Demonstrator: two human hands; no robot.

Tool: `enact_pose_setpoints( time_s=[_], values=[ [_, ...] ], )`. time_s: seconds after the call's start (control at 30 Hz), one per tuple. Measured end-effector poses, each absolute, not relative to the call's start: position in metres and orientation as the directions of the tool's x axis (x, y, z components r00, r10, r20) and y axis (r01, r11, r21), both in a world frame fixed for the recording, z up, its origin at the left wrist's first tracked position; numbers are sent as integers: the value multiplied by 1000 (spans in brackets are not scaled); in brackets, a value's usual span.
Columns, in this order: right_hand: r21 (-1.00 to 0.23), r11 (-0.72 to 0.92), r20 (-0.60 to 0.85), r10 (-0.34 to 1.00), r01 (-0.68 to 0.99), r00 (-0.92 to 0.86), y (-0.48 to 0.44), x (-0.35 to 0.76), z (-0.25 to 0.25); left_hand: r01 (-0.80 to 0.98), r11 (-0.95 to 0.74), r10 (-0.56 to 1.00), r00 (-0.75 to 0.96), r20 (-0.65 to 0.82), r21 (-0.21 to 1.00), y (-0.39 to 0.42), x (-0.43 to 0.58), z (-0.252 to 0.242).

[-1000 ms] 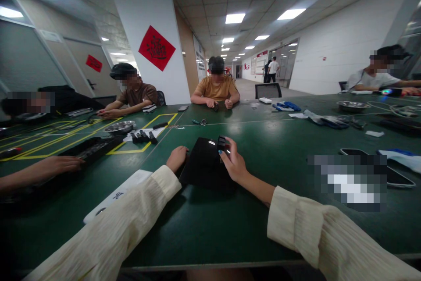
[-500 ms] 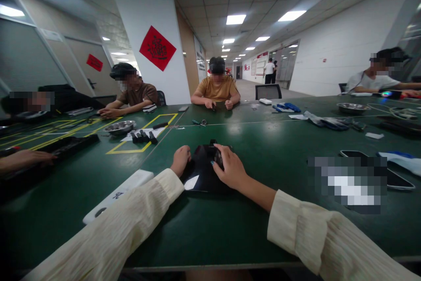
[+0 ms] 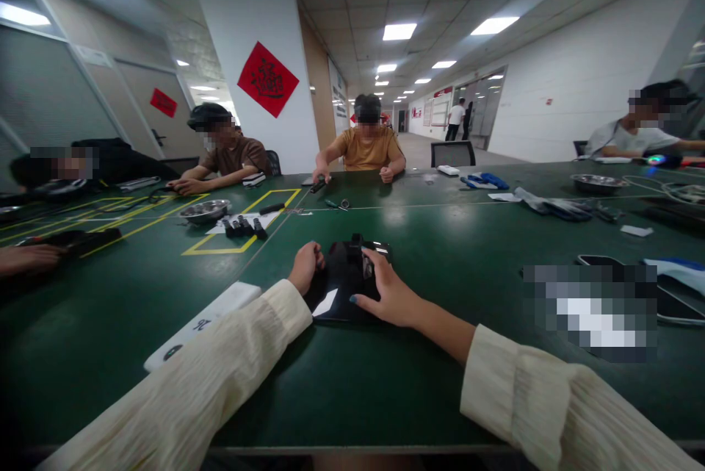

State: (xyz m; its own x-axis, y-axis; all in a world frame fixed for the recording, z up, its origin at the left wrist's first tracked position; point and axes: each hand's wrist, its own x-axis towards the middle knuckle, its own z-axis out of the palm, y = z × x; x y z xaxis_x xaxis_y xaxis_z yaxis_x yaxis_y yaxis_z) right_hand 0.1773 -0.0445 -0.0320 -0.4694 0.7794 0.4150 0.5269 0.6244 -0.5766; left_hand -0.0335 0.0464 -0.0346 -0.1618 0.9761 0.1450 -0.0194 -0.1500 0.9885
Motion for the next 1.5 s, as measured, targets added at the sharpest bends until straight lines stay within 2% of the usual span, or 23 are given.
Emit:
enact_pose_setpoints(
  time_s=[0.23, 0.5, 0.63, 0.77, 0.9, 1.0, 1.13, 1.3, 1.37, 1.5],
  values=[
    [-417, 733, 419, 680, 538, -601, -44, 180, -29, -61, -168, 975, -155, 157, 984, 50, -32, -40],
    [-353, 704, 471, 703, 615, -534, -46, 175, -33, -12, -164, 972, -169, 160, 986, 45, -33, -34],
    [-193, 683, 479, 692, 704, -540, -55, 168, -29, -48, -145, 973, -187, 133, 988, 43, -32, -32],
    [-39, 646, 596, 627, 762, -501, -73, 148, -24, -62, -133, 970, -213, 117, 989, 43, -31, -29],
    [63, 714, 593, 535, 698, -601, -83, 124, -24, -67, -120, 970, -219, 103, 990, 41, -31, -24],
    [28, 734, 526, 567, 679, -634, -77, 111, -26, -39, -104, 968, -232, 92, 994, 39, -30, -20],
    [-107, 644, 423, 719, 757, -552, -63, 103, -29, 30, -158, 965, -206, 161, 987, 36, -24, -15],
    [-88, 613, 288, 770, 785, -569, -50, 95, -23, 192, -291, 940, -123, 317, 937, 28, -14, -15],
    [-70, 603, 259, 780, 795, -570, -45, 91, -20, 311, -344, 920, -79, 385, 886, 23, -11, -15],
    [-12, 623, 190, 769, 782, -610, -37, 85, -17, 576, -436, 865, 57, 499, 692, 9, -10, -11]
  ],
)
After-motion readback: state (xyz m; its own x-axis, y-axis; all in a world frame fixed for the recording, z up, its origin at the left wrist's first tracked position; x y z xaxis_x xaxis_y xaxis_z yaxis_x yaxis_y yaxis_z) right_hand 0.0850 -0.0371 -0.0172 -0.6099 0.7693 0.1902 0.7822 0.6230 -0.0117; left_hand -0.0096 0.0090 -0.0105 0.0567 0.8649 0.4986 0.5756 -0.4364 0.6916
